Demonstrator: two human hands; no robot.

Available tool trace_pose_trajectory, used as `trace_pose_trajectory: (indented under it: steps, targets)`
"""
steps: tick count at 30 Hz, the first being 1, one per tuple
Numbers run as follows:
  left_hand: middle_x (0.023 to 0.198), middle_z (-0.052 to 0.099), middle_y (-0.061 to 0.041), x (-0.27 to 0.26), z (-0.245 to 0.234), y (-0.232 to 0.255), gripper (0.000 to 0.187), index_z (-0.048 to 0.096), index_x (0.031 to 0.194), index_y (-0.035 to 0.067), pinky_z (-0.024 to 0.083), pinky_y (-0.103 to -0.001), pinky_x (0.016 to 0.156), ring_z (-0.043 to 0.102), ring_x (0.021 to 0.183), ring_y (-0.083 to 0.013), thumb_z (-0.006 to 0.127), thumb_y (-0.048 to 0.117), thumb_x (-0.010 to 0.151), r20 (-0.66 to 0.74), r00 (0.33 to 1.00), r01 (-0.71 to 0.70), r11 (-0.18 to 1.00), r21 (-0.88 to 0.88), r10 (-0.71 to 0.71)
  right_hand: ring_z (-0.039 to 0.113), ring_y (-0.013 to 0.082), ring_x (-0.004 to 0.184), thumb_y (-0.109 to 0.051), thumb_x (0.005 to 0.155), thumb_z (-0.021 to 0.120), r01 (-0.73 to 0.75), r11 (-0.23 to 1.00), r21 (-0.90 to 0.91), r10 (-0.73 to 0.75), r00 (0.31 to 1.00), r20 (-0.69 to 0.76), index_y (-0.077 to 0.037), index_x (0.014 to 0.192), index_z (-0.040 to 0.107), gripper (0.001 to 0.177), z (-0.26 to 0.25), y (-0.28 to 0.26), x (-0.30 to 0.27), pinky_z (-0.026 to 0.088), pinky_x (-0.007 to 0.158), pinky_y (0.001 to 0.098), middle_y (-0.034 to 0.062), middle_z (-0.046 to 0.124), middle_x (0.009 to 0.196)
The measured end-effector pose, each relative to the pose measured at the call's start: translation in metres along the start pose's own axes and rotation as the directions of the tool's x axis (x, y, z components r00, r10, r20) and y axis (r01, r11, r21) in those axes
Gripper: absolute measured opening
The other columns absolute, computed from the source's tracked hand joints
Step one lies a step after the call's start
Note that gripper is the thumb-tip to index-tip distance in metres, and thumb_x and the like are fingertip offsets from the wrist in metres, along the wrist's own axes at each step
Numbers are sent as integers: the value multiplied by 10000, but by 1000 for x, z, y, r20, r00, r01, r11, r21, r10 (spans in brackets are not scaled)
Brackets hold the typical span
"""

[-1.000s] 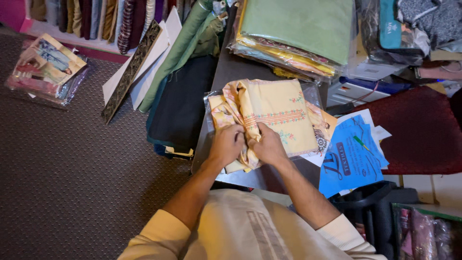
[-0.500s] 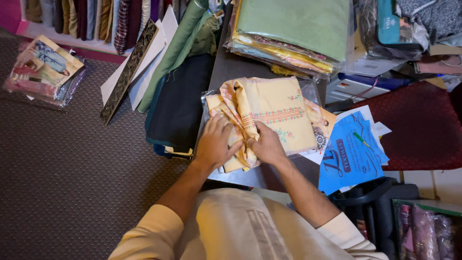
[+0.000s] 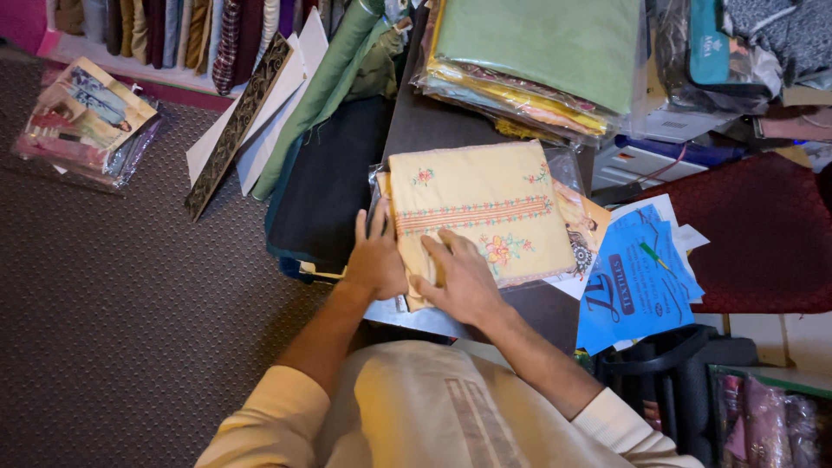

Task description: The person unpackages a yellow floral-patterned garment, unfolds the fabric to its full size, and then refolds it along with several other fabric pieces, placing them back into a plastic sleeve.

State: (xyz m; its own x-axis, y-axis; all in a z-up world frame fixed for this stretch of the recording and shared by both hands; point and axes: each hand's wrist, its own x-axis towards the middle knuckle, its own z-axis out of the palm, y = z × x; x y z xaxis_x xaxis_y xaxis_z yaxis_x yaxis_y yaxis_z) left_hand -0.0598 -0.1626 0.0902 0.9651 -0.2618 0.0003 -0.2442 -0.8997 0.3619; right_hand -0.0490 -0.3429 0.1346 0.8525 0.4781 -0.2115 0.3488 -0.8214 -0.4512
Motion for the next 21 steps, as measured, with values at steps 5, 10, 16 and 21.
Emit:
trace_pose_trajectory:
  steps: [5,10,16,21]
  targets:
    - [1675,357,-125,23,43,-58,925,452,1539,116,139,-606,1267,101,1603,-399,696,509,739,112,991,86,993,-79,-77,297,483,1508,-549,924,611,21,995,-99,-9,993,121,-133,1577,435,794,5,-6,-13,253,1214,619,263,317,1634]
    - [889,745,68,43,78,-66,100,749,965,370,577,-415,831,734,875,-260,702,403,883,-406,749,282,807,-520,-523,226,466,1541,-532,874,683,2,998,-64,4,996,91,-144,1610,368,889,18,1,-18,199,1241,601,246,245,1671]
    - [855,772,-68,-19,39,22,392,757,978,213,594,-481,825,742,936,-361,670,580,873,238,742,632,537,-559,-627,279,447,1525,-614,763,787,-6,986,165,11,1000,-25,-128,1571,418,1012,30,35,-24,216,1263,551,223,322,1633]
    - [671,742,-41,-35,74,39,260,781,895,186,583,-400,668,761,763,-300,766,437,831,330,727,643,427,-636,-603,318,437,1509,-496,701,842,22,969,248,-3,997,-78,-109,1533,468,991,34,48,-33,233,1266,517,210,370,1617]
